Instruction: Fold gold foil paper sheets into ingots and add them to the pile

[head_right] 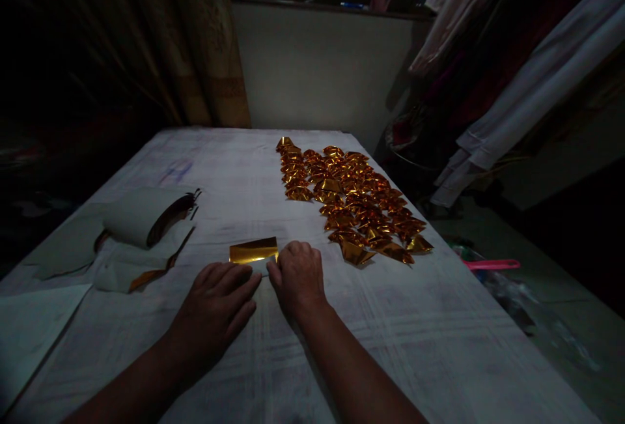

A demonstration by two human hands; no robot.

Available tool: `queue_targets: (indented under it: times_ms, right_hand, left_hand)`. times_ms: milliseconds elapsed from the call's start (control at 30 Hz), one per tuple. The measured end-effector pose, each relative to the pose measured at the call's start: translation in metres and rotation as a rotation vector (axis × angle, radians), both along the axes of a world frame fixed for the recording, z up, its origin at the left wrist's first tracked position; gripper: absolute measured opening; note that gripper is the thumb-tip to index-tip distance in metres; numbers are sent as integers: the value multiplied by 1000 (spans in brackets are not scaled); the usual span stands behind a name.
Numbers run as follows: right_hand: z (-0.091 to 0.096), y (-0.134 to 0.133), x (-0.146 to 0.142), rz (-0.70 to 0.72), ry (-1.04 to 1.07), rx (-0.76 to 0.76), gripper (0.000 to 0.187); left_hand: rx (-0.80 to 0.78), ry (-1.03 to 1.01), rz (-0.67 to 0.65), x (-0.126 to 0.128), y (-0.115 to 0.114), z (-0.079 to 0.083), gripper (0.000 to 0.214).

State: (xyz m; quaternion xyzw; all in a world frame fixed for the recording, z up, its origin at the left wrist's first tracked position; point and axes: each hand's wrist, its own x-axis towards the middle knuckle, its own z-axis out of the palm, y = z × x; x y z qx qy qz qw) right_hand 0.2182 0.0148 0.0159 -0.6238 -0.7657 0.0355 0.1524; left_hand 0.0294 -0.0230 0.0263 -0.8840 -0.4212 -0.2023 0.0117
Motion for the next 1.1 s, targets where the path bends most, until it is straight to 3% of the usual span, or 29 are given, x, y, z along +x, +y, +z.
queue_targets:
  times_ms: [233, 433, 600, 733, 1100]
  right_hand:
    - [-1, 0, 1, -5, 52, 36, 18]
    - [-8, 0, 3, -18, 134, 81, 4]
    - [-10, -3, -4, 49, 198, 129, 31]
    - [-9, -6, -14, 30, 130, 50, 59]
    - [-6, -2, 13, -143, 12, -127, 59]
  left_hand:
    - [1, 68, 69, -5, -3, -7, 35]
    - [37, 122, 120, -11, -9, -15, 39]
    - [20, 176, 115, -12, -10, -14, 42]
    - [29, 155, 110, -11, -9, -13, 44]
    - [32, 222, 158, -17, -19, -15, 46]
